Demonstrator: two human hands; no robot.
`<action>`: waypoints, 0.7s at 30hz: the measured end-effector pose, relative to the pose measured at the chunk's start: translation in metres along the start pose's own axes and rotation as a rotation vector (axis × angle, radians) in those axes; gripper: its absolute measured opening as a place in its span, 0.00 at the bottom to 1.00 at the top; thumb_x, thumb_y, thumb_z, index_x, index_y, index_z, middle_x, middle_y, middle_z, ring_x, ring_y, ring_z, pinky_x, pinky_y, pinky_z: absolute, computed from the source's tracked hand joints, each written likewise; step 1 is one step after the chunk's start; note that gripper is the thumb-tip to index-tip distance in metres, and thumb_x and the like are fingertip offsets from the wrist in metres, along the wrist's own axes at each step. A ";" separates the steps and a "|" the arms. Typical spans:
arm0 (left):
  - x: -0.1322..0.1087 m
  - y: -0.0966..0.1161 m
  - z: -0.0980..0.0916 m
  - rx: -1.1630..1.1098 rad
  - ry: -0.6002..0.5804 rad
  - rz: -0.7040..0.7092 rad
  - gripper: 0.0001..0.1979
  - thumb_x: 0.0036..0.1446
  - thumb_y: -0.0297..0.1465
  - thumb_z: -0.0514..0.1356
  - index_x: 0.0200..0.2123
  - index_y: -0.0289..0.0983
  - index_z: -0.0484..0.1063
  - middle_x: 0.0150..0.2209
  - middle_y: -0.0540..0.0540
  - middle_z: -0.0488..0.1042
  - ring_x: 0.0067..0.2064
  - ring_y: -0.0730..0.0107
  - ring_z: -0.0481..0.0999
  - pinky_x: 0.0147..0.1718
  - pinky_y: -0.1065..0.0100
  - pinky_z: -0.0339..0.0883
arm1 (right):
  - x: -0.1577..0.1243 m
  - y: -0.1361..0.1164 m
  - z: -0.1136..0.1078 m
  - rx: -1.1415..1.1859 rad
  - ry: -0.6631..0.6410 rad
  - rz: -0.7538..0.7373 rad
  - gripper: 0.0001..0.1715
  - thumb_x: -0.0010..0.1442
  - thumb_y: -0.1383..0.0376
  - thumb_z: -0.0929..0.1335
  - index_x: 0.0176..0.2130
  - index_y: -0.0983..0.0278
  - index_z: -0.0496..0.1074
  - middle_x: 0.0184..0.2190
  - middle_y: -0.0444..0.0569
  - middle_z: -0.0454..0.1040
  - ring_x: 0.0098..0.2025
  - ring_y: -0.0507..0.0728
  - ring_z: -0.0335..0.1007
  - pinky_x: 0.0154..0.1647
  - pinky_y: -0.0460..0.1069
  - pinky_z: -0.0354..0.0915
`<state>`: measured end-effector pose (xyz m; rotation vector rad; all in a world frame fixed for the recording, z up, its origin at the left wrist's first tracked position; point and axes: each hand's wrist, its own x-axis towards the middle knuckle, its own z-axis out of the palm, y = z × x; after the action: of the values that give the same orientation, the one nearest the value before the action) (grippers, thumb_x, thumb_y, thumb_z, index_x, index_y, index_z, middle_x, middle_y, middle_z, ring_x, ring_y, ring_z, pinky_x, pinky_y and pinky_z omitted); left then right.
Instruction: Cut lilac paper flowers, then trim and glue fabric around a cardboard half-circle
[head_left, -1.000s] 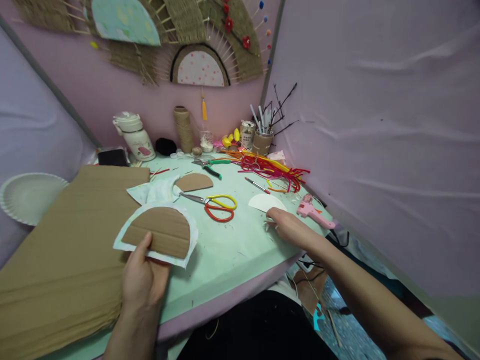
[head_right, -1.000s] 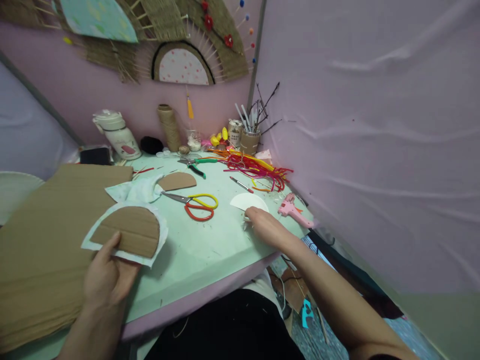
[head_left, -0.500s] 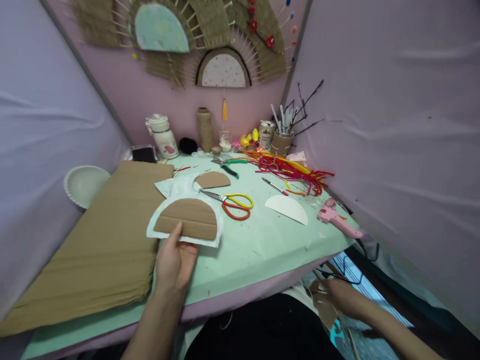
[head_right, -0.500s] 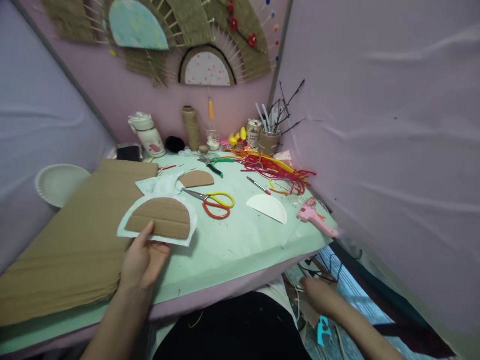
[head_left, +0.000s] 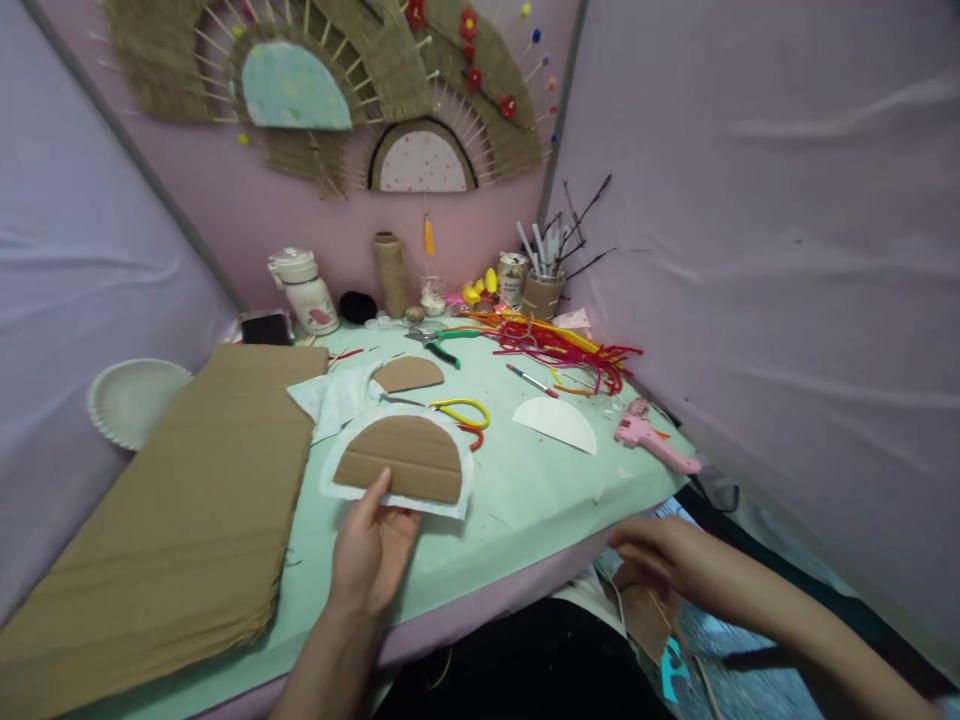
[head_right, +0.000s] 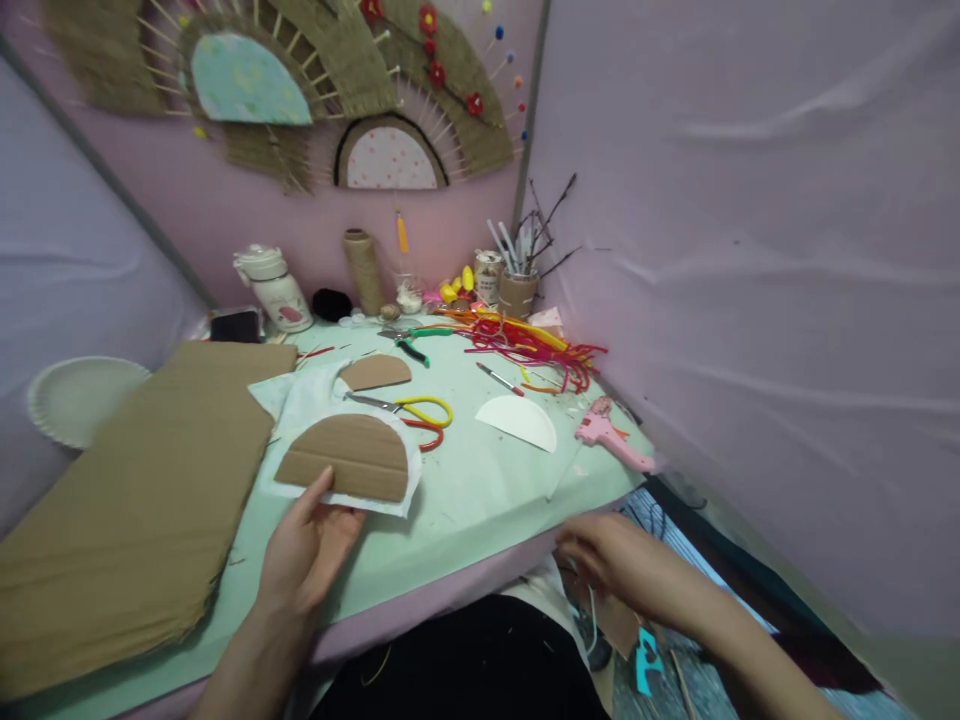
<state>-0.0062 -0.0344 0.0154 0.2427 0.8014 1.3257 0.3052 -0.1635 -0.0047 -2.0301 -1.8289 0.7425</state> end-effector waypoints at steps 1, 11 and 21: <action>0.000 -0.001 -0.001 0.011 -0.002 0.004 0.17 0.58 0.20 0.54 0.47 0.39 0.74 0.45 0.45 0.79 0.42 0.66 0.79 0.39 0.66 0.76 | 0.005 -0.010 -0.014 -0.019 0.024 -0.026 0.11 0.58 0.59 0.64 0.34 0.57 0.76 0.29 0.48 0.78 0.30 0.58 0.74 0.32 0.49 0.67; 0.002 -0.001 0.001 0.033 0.023 0.042 0.20 0.56 0.20 0.54 0.48 0.43 0.73 0.45 0.48 0.78 0.44 0.68 0.77 0.40 0.67 0.76 | 0.067 0.046 -0.055 -0.466 0.399 0.320 0.24 0.57 0.57 0.67 0.48 0.71 0.71 0.45 0.64 0.72 0.48 0.68 0.68 0.48 0.55 0.61; -0.006 0.003 -0.003 -0.064 -0.069 0.044 0.18 0.57 0.27 0.56 0.51 0.41 0.71 0.49 0.45 0.76 0.52 0.59 0.73 0.45 0.56 0.72 | 0.051 0.033 -0.049 -0.192 0.319 0.178 0.24 0.55 0.51 0.63 0.40 0.68 0.74 0.37 0.59 0.74 0.39 0.65 0.72 0.39 0.55 0.67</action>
<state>-0.0102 -0.0403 0.0171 0.2550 0.6981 1.3748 0.3629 -0.1128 0.0088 -2.2996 -1.6046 0.2688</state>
